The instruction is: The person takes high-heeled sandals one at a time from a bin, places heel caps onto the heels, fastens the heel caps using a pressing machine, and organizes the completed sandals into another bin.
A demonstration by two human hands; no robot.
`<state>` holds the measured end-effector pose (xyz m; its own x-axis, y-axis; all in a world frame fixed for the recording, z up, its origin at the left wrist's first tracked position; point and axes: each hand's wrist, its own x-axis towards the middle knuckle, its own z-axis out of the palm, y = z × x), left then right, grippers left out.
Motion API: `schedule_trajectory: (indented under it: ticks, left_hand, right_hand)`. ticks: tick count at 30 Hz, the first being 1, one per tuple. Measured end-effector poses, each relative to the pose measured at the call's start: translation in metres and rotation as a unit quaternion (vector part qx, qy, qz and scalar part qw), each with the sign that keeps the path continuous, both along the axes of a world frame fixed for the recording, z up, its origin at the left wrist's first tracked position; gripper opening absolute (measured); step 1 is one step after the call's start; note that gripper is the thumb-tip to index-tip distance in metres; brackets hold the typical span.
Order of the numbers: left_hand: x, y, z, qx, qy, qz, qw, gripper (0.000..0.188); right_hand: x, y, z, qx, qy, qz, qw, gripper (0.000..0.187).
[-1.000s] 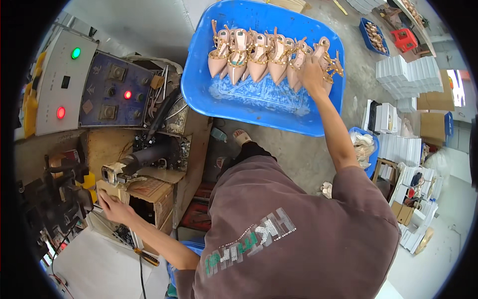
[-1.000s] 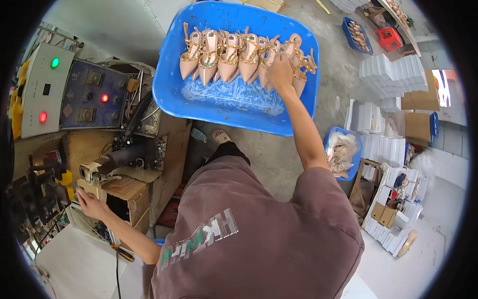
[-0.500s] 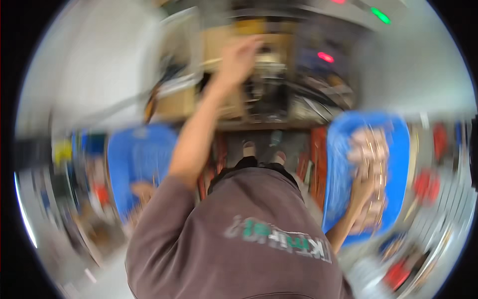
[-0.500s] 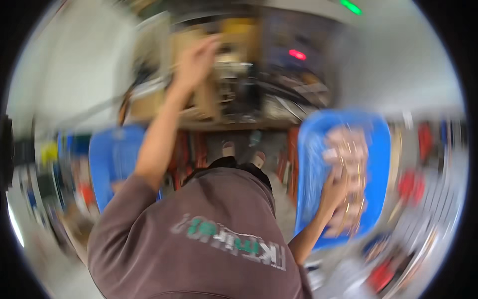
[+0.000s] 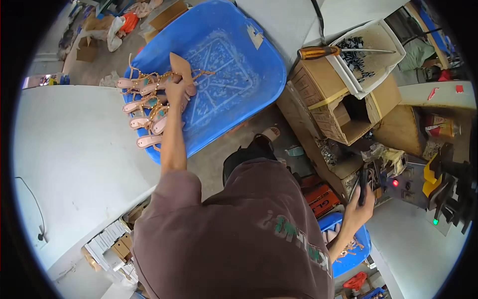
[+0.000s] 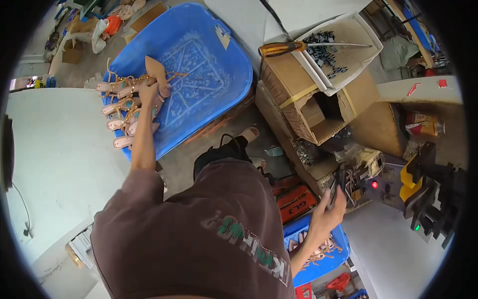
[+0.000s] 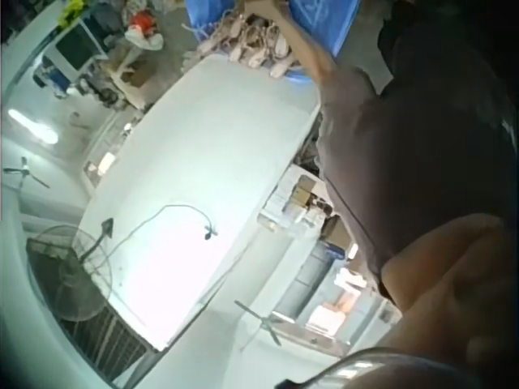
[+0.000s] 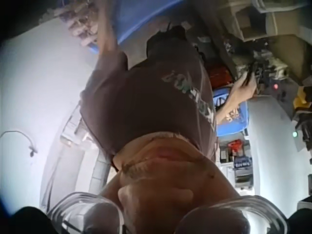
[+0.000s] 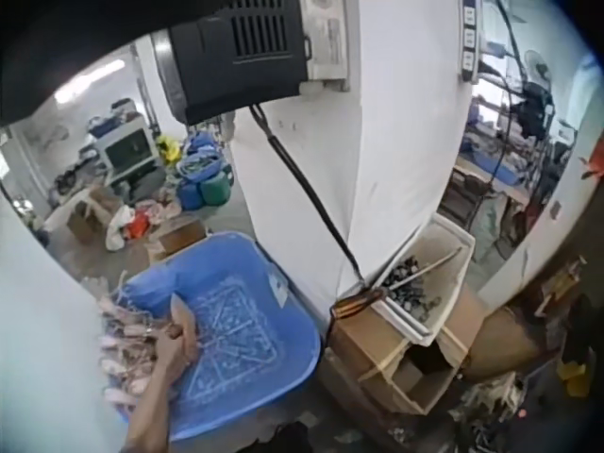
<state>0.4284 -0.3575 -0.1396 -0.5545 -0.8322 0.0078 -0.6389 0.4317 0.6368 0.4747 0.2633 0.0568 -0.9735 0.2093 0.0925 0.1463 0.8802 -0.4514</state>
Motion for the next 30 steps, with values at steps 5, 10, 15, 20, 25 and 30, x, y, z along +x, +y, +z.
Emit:
schedule_trajectory:
  ticks: [5, 10, 15, 20, 25, 30]
  left_hand:
    - [-0.004, -0.087, -0.076, 0.075, -0.016, -0.07, 0.995, 0.041]
    - [-0.036, -0.047, -0.015, -0.001, -0.149, -0.167, 0.975, 0.035]
    - [-0.035, 0.084, 0.182, 0.23, -0.187, -0.438, 0.849, 0.03]
    - [-0.063, 0.253, 0.246, 0.27, -0.272, -0.802, 0.458, 0.039]
    - [-0.059, 0.304, 0.198, 0.518, -0.127, -0.572, 0.623, 0.051]
    - [-0.025, 0.364, 0.181, 0.555, -0.012, -0.64, 0.532, 0.038]
  right_hand:
    - [-0.049, -0.079, 0.022, 0.016, 0.044, 0.207, 0.977, 0.033]
    - [-0.034, -0.102, 0.026, -0.003, 0.024, 0.341, 0.94, 0.041]
    - [-0.016, -0.084, 0.047, -0.169, 0.047, 0.314, 0.933, 0.068]
    - [-0.048, -0.098, 0.059, -0.113, -0.001, 0.463, 0.879, 0.1]
    - [0.01, -0.039, 0.025, -0.353, -0.082, 0.287, 0.887, 0.091]
    - [0.085, -0.027, 0.025, -0.312, 0.04, 0.014, 0.949, 0.09]
